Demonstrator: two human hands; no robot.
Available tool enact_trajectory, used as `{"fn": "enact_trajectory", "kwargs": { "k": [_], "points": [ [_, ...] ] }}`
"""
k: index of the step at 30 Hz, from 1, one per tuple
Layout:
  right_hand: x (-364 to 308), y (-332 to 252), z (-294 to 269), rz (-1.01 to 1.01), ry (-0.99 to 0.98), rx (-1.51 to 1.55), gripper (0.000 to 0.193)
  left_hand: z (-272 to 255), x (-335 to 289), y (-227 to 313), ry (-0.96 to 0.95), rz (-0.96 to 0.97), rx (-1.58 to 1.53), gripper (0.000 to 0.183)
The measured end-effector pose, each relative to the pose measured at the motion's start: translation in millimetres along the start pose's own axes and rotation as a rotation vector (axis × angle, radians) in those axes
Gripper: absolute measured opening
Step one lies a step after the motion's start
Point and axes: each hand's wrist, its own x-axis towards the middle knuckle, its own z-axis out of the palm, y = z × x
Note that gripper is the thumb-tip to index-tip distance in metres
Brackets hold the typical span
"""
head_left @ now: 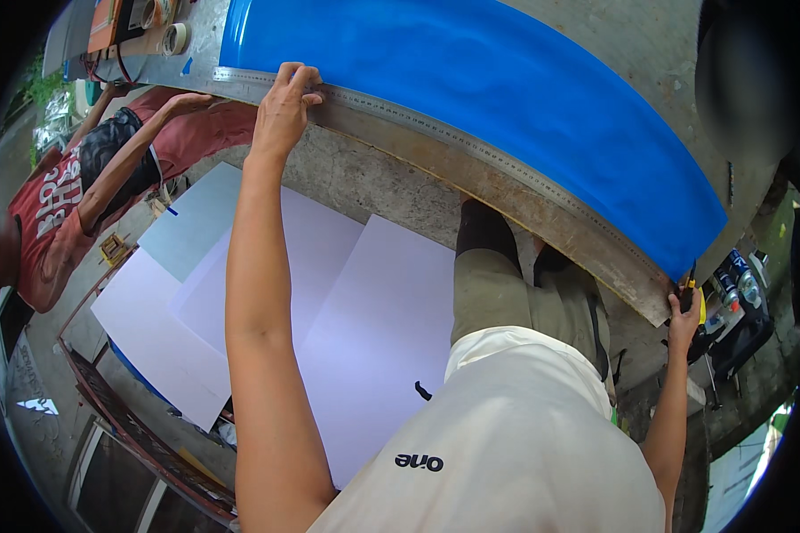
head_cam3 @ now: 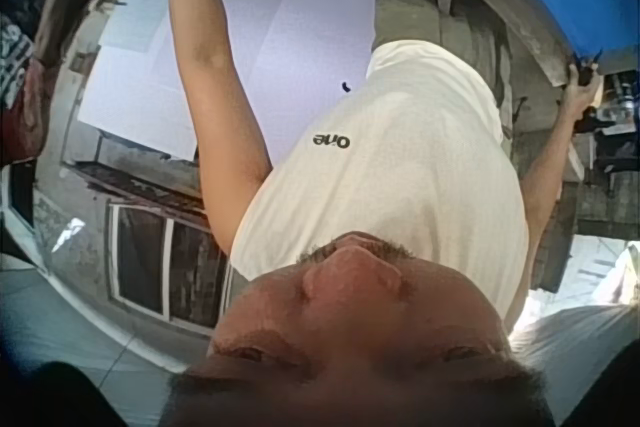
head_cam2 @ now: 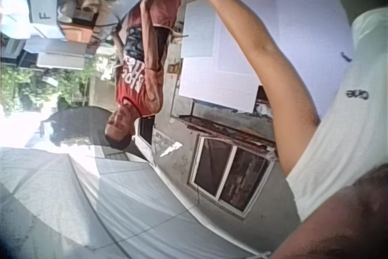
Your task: Cutting a strip of blue vinyl or film using a metal ruler and a utility knife on a workbench.
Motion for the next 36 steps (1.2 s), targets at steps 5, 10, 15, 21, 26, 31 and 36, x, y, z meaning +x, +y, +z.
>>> {"fn": "enact_trajectory", "kwargs": {
  "k": [5,10,15,21,26,31,36],
  "points": [
    [-1,-8,3,0.02,0.024,-0.003,0.036,1,0,-3,0.012,0.009,0.022,0.027],
    [-1,-8,2,0.025,0.022,0.031,0.038,1,1,-2,0.021,0.025,0.01,0.029],
    [-1,-13,2,0.041,0.014,-0.014,0.038,0,1,-2,0.007,0.005,0.012,0.029],
    [0,-16,1,0.038,0.003,-0.041,0.039,-1,1,-1,0.012,0.004,0.001,0.029],
    [-1,-12,2,0.032,0.024,0.009,0.038,-1,1,-1,0.0,0.0,0.006,0.029],
    [-2,-12,3,0.039,0.024,0.026,0.036,-1,1,0,0.002,-0.007,0.01,0.028],
    [-1,-13,3,0.033,0.023,0.002,0.036,-4,1,1,-0.006,0.0,0.01,0.028]
  ]
}}
